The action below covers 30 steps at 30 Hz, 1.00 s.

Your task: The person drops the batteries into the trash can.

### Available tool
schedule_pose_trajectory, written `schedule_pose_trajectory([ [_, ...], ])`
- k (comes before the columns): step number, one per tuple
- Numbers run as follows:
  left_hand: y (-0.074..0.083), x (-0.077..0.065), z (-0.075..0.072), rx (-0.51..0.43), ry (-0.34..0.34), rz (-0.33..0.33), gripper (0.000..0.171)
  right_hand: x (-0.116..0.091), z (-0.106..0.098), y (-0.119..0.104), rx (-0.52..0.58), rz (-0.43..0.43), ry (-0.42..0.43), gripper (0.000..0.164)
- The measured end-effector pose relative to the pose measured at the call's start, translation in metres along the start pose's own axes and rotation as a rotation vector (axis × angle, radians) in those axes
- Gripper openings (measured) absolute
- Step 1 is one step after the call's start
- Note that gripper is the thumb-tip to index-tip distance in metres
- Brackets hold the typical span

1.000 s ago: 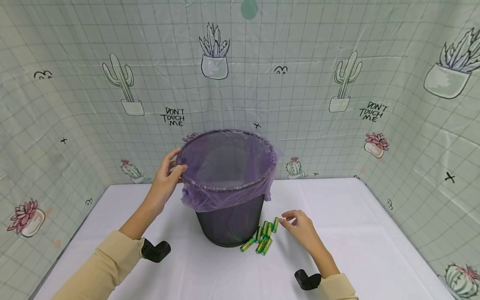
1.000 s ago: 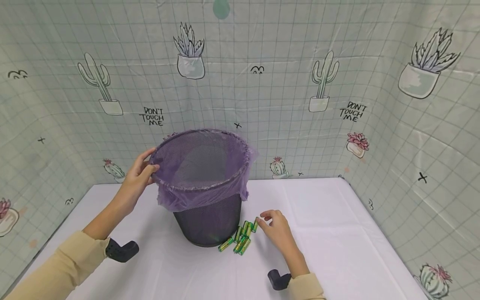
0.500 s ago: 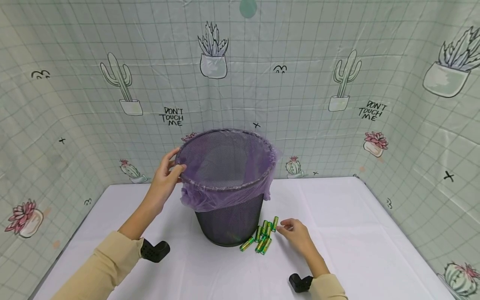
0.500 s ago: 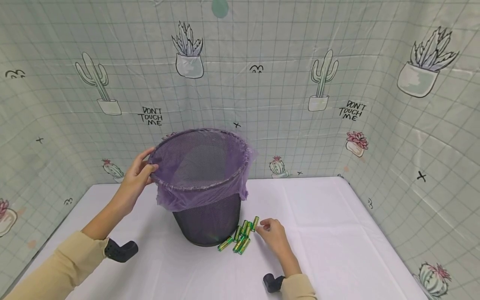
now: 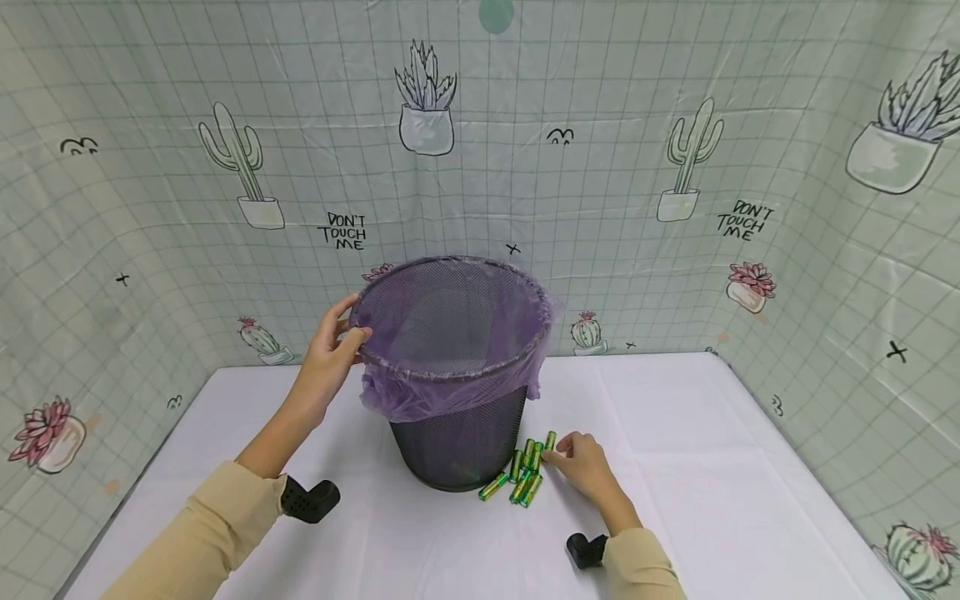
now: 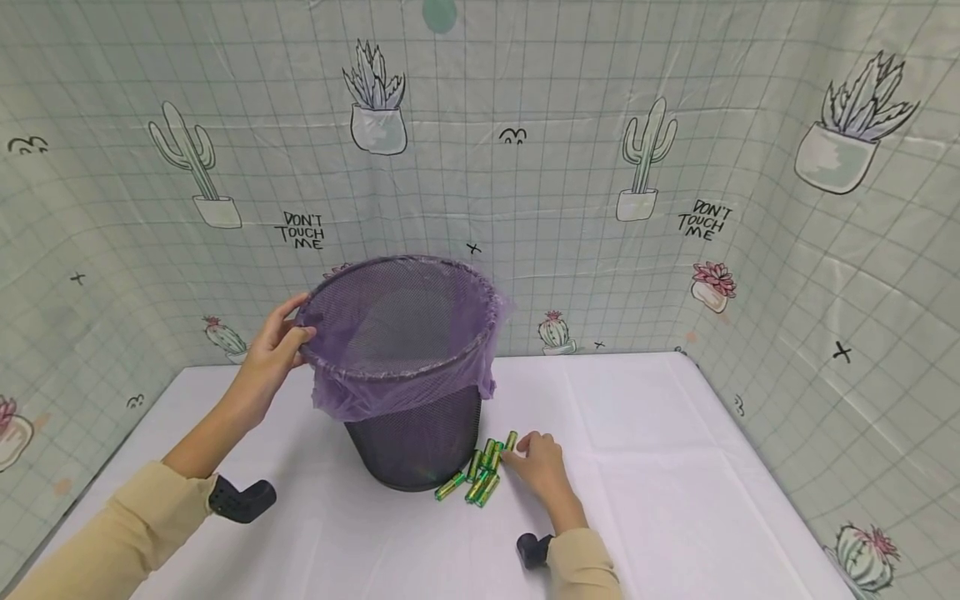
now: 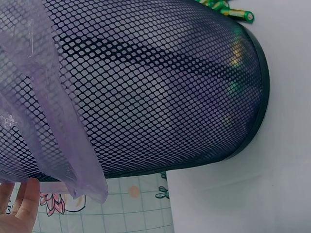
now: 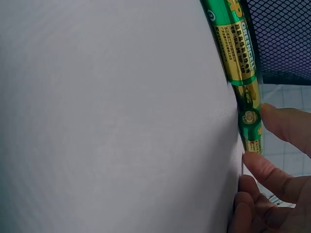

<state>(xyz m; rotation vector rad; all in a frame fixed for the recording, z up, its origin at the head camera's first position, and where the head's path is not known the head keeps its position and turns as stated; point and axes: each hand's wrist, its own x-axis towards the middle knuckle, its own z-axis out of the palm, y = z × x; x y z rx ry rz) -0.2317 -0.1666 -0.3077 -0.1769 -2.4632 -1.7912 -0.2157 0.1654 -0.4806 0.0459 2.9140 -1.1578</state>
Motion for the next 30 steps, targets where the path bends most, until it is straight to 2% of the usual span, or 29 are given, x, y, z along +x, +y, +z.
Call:
schedule_pose_trajectory([
  [6, 0.0008, -0.0009, -0.0005, -0.002, 0.001, -0.002, 0.06, 0.0005, -0.0017, -0.0038, -0.042, 0.008, -0.011, 0.027],
  [16, 0.0014, -0.0009, 0.0006, -0.002, 0.003, -0.004, 0.06, 0.0007, -0.0031, -0.0015, -0.034, 0.044, -0.041, 0.023],
  [30, 0.0015, -0.001, 0.0008, 0.003, 0.005, 0.0, 0.06, -0.0011, -0.0045, -0.0009, -0.029, 0.037, -0.054, 0.02],
])
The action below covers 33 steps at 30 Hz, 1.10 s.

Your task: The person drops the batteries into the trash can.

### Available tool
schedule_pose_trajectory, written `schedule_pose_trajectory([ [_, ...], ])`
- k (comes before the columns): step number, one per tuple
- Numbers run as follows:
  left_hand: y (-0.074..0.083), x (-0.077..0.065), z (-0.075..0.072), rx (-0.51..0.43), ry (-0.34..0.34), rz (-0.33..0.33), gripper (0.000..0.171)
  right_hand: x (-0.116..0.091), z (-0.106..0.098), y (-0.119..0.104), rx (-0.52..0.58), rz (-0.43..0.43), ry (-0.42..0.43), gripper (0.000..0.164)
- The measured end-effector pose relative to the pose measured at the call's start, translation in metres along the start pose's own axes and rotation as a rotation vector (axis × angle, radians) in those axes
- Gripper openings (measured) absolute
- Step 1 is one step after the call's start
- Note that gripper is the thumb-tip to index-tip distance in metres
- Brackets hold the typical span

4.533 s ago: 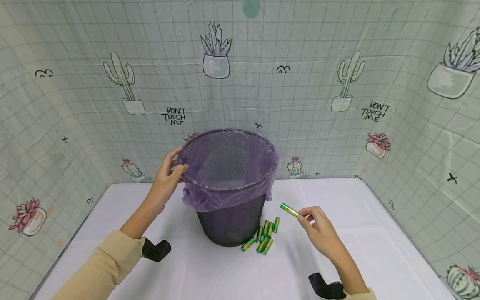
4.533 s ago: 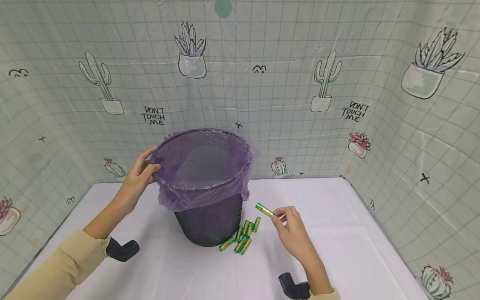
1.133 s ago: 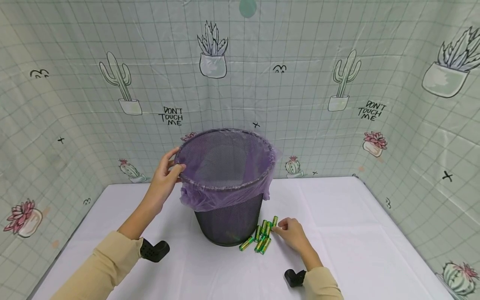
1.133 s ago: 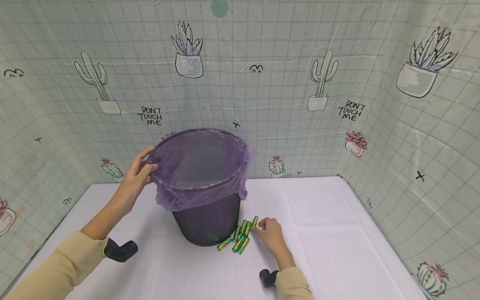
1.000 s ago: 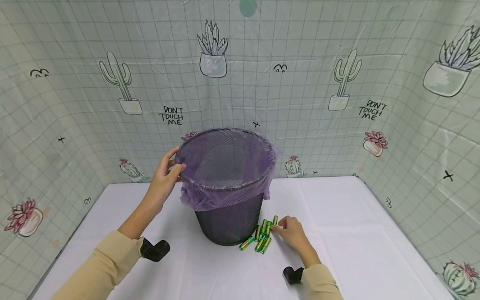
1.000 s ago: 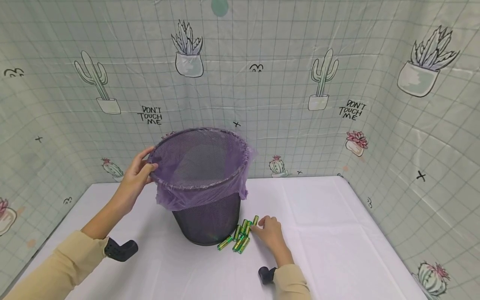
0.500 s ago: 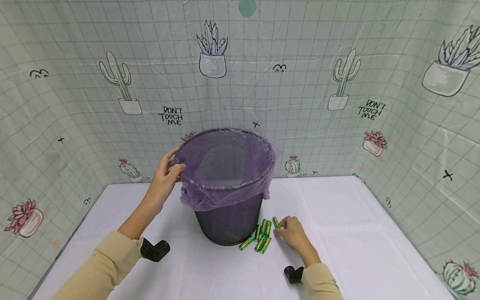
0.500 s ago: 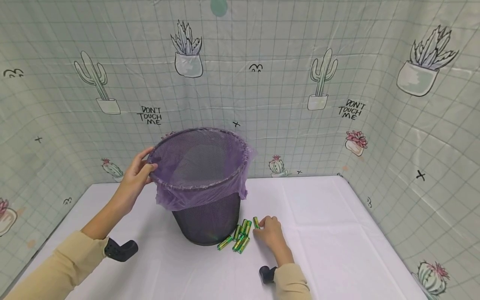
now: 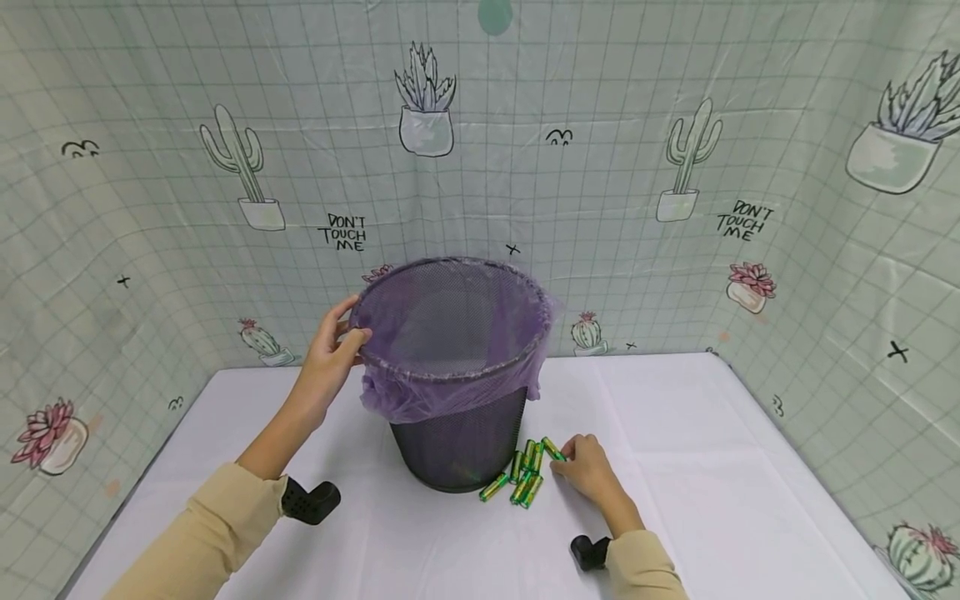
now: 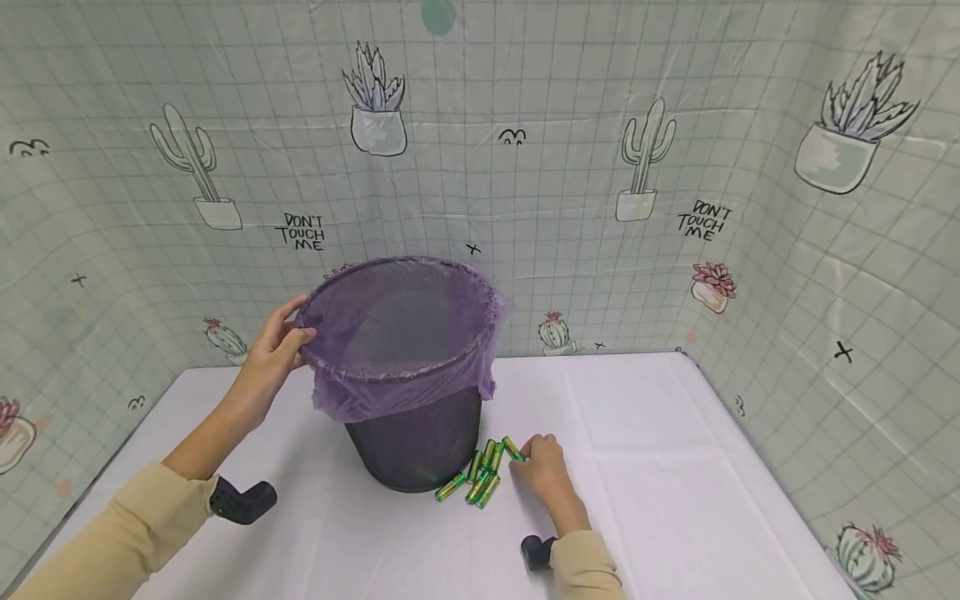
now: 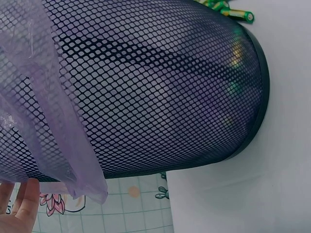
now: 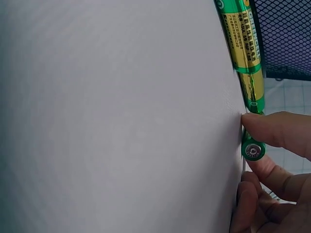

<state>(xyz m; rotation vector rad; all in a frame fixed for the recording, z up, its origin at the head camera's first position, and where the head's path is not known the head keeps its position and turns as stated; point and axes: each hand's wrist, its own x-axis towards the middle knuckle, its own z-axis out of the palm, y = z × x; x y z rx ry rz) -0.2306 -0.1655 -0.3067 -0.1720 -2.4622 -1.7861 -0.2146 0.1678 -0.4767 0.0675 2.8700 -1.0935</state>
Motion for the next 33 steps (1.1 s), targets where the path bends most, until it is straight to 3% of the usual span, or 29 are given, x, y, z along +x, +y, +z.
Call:
schedule_pose_trajectory([
  [8, -0.001, 0.0, 0.0, -0.001, 0.0, 0.002, 0.06, -0.001, -0.001, 0.001, 0.024, -0.011, 0.018, 0.018],
  [18, -0.002, 0.0, 0.0, 0.007, -0.005, 0.006, 0.059, -0.002, -0.011, 0.006, 0.149, 0.019, 0.061, 0.019],
  [27, -0.001, 0.001, -0.001, 0.007, -0.002, 0.009, 0.059, -0.008, -0.033, -0.007, 0.14, -0.041, 0.124, 0.021],
  [33, -0.002, 0.001, -0.001, 0.006, -0.001, 0.013, 0.059, -0.018, -0.055, -0.024, 0.194, -0.084, 0.138, 0.027],
])
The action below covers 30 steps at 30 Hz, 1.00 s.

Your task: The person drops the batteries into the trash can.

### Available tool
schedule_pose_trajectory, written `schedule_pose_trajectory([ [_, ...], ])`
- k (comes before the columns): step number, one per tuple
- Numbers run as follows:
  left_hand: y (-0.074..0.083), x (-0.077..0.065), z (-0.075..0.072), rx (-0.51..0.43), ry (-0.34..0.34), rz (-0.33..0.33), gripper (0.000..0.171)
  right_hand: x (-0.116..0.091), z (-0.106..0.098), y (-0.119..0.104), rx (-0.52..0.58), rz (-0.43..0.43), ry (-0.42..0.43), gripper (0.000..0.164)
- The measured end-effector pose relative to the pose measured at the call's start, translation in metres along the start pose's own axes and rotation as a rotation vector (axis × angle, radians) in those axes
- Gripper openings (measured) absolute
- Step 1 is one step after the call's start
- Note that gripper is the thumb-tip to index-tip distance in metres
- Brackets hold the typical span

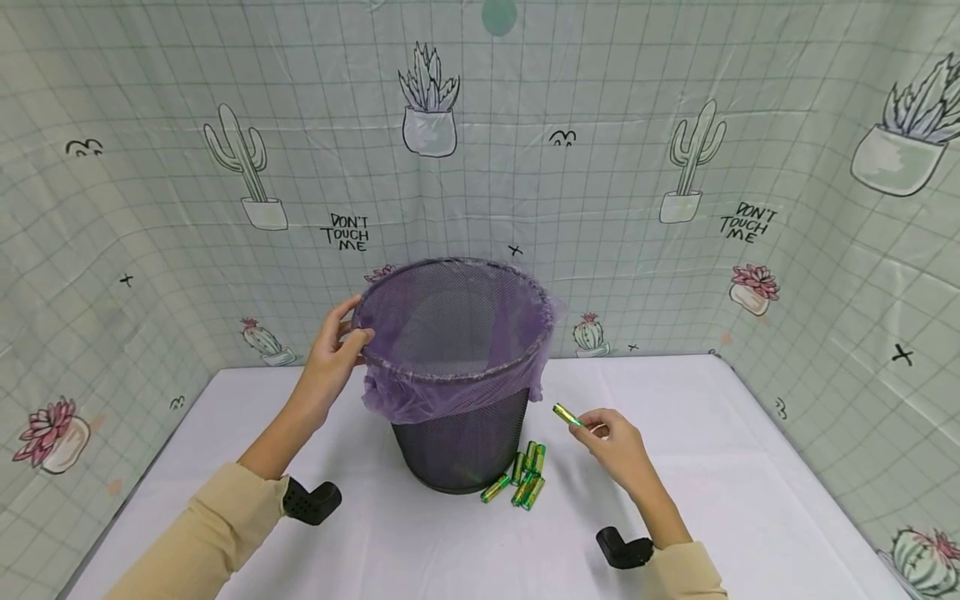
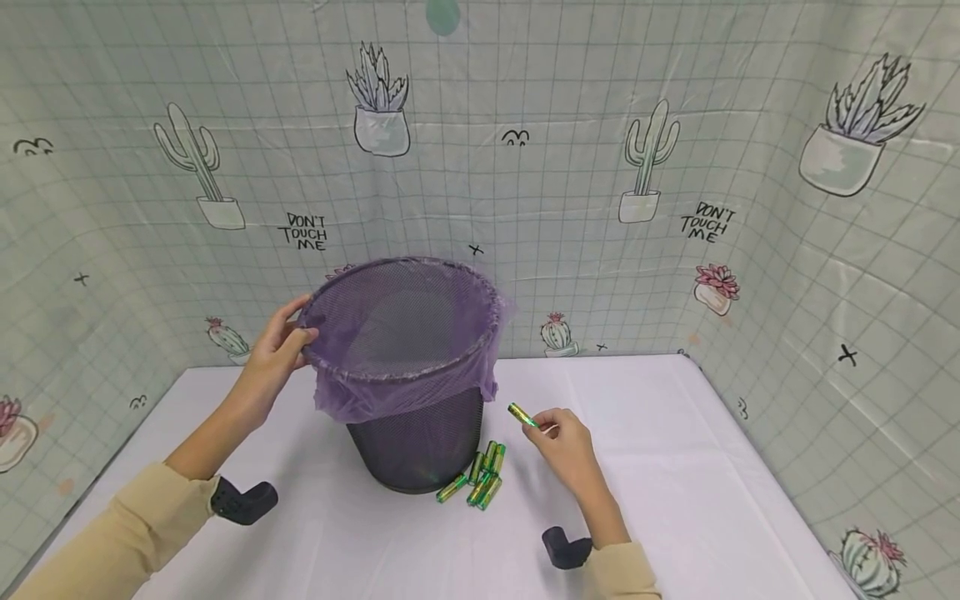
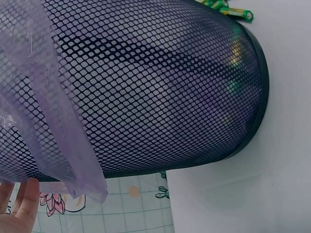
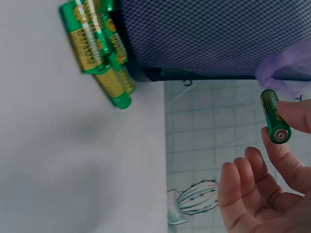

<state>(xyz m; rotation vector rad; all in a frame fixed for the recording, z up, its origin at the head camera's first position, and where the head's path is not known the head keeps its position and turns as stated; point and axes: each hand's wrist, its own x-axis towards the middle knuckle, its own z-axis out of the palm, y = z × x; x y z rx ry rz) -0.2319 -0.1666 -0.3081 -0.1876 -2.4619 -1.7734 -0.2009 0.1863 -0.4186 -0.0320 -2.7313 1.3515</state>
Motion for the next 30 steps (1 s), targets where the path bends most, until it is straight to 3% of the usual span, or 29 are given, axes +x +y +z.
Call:
schedule_pose_trajectory([
  [6, 0.0, 0.0, 0.0, -0.003, 0.001, -0.001, 0.059, -0.006, -0.022, -0.028, 0.046, -0.054, 0.017, 0.03],
  [17, 0.0, 0.0, 0.0, -0.006, -0.002, 0.005, 0.059, -0.013, -0.057, -0.083, 0.002, -0.248, 0.054, 0.03],
  [23, 0.0, 0.0, 0.0, -0.014, -0.003, 0.013, 0.059, -0.004, -0.063, -0.111, -0.051, -0.354, 0.045, 0.025],
  [30, -0.001, 0.0, 0.0, -0.014, -0.006, 0.011, 0.06, 0.01, -0.055, -0.139, -0.138, -0.459, 0.013, 0.019],
])
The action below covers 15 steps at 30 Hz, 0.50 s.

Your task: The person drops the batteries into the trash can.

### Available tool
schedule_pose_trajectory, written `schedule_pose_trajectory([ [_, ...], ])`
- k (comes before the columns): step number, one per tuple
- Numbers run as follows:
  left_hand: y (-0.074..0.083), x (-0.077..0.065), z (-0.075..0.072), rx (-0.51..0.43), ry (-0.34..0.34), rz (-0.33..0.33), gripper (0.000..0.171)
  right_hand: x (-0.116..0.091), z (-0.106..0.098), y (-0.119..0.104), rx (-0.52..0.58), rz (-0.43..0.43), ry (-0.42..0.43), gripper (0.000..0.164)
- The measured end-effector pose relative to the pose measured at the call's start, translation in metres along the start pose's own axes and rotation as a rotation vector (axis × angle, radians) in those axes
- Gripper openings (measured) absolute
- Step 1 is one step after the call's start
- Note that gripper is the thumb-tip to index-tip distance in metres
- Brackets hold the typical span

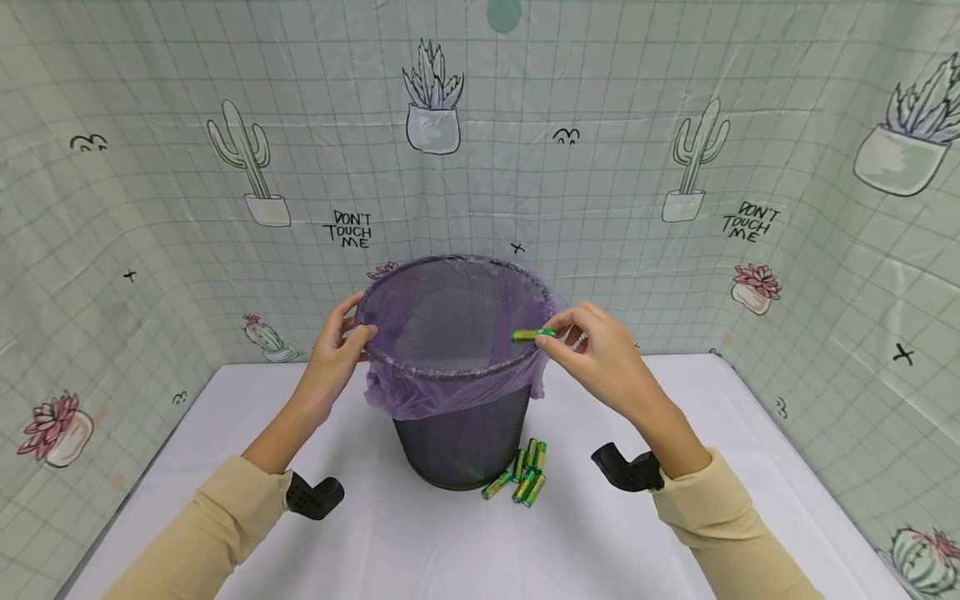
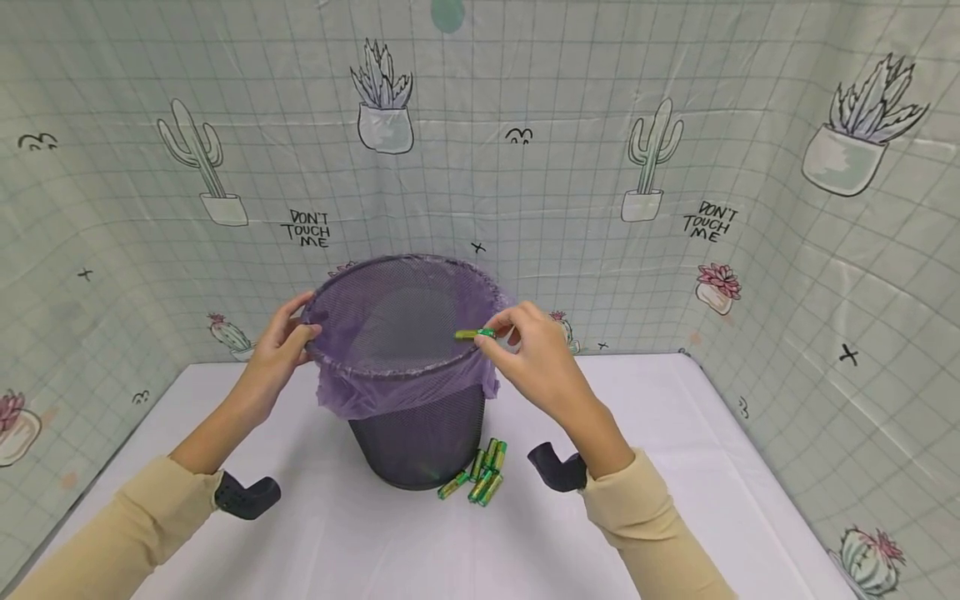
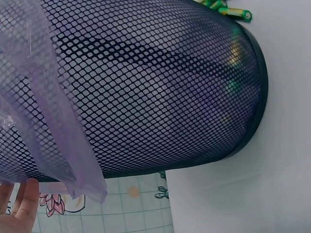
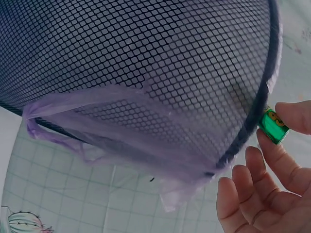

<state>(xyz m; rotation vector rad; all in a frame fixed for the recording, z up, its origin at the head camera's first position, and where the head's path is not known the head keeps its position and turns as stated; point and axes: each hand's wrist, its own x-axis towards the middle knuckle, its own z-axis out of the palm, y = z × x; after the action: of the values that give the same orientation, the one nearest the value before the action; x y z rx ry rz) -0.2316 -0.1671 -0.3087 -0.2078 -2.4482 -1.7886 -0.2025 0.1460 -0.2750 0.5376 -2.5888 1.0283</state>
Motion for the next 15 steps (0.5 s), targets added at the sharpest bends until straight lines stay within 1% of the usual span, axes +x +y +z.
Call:
schedule_pose_trajectory([
  [3, -0.0002, 0.0005, 0.0001, -0.007, -0.002, 0.0, 0.06, 0.007, 0.0046, -0.0048, -0.03, -0.041, -0.004, 0.018],
  [5, -0.0004, 0.0006, 0.0, -0.009, -0.003, -0.001, 0.06, 0.0095, 0.0069, -0.0072, -0.037, -0.054, -0.006, 0.018],
  [15, 0.0002, 0.0005, -0.0001, -0.007, -0.005, -0.007, 0.06, 0.0083, 0.008, -0.0061, 0.008, -0.059, -0.01, 0.014],
])
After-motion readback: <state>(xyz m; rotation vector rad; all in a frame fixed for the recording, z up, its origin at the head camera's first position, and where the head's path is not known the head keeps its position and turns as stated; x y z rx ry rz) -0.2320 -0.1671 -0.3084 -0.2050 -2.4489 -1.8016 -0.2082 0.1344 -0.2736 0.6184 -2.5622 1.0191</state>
